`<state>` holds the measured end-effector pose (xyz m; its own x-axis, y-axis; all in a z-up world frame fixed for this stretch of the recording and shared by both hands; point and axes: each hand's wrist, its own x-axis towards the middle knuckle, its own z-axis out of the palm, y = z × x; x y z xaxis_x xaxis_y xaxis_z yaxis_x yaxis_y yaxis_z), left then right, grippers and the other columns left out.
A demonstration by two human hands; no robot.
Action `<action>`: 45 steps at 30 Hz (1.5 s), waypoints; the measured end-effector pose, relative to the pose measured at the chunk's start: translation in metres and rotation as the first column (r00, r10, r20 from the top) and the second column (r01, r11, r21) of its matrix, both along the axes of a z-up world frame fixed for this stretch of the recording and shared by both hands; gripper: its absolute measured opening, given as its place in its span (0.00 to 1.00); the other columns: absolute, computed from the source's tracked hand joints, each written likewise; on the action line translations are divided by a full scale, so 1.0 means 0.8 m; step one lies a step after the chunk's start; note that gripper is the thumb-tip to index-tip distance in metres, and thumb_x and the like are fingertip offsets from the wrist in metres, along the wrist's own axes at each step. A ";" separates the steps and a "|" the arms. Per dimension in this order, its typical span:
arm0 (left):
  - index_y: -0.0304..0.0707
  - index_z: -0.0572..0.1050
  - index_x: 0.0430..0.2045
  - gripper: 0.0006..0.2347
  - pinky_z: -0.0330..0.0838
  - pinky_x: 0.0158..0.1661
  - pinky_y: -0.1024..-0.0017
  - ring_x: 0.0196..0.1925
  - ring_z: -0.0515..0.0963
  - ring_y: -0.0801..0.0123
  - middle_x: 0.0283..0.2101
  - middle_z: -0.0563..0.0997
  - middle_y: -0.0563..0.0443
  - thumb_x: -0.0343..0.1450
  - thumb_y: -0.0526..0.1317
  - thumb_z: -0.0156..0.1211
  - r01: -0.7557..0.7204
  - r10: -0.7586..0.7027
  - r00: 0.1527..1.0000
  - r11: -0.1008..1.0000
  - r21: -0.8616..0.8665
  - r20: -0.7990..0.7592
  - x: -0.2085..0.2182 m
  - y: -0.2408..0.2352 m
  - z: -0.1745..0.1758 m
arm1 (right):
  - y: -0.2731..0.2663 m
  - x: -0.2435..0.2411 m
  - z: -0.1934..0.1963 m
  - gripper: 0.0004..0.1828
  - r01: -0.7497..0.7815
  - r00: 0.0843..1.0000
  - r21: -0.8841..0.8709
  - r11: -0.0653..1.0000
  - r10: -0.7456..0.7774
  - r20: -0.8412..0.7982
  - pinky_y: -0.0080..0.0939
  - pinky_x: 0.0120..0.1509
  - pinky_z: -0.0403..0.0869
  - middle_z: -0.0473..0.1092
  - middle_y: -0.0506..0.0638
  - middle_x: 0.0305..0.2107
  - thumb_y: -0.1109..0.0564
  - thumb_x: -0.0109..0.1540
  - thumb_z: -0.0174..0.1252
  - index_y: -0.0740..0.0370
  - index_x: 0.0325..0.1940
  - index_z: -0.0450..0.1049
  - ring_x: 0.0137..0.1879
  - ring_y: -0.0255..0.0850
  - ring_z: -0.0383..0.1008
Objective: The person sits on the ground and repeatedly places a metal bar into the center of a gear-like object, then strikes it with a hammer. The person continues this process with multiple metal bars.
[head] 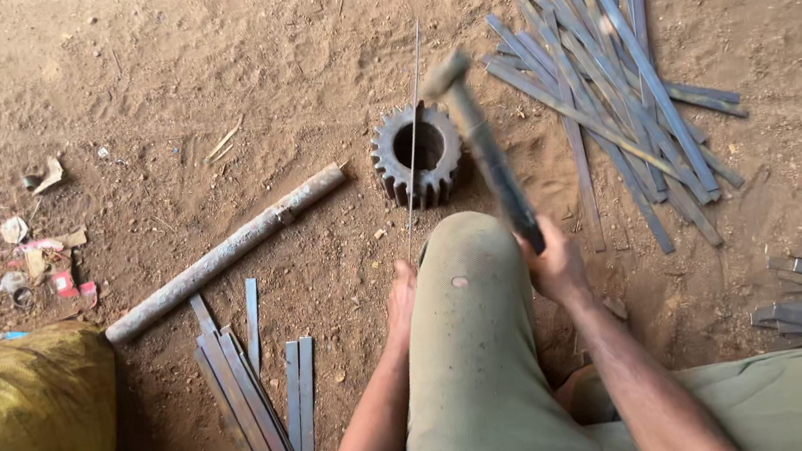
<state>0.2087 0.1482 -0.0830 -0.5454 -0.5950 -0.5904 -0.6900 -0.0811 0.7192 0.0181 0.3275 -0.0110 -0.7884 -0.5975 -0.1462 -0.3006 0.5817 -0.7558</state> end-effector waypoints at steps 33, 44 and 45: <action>0.29 0.75 0.47 0.24 0.76 0.35 0.60 0.36 0.80 0.62 0.36 0.82 0.40 0.78 0.56 0.44 -0.436 0.216 0.816 0.839 -0.326 -0.536 -0.120 -0.082 0.082 | 0.030 0.004 -0.130 0.30 0.253 0.852 -0.009 0.967 -0.219 0.475 0.57 0.57 0.75 0.76 0.66 0.48 0.46 0.67 0.52 0.48 0.72 0.58 0.55 0.59 0.77; 0.34 0.72 0.45 0.18 0.68 0.18 0.65 0.18 0.71 0.67 0.26 0.72 0.49 0.80 0.52 0.44 0.056 0.227 0.770 0.907 0.417 -0.597 -0.151 -0.121 0.213 | 0.028 -0.005 -0.183 0.26 0.294 0.640 -0.128 0.947 -0.096 0.762 0.56 0.54 0.75 0.76 0.64 0.44 0.45 0.67 0.53 0.51 0.68 0.60 0.51 0.57 0.77; 0.35 0.72 0.41 0.12 0.62 0.16 0.65 0.15 0.67 0.68 0.23 0.70 0.51 0.80 0.47 0.49 0.003 0.238 0.774 0.925 0.380 -0.587 -0.145 -0.107 0.193 | 0.033 -0.002 -0.185 0.26 0.282 0.644 -0.123 0.952 -0.092 0.760 0.56 0.53 0.75 0.76 0.64 0.44 0.45 0.67 0.53 0.51 0.67 0.61 0.51 0.57 0.77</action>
<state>0.0929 0.0627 0.0716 -0.7977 -0.5059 -0.3283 -0.0789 -0.4521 0.8885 0.0166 0.3543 -0.1588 -0.5716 -0.5386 -0.6190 0.5083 0.3597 -0.7824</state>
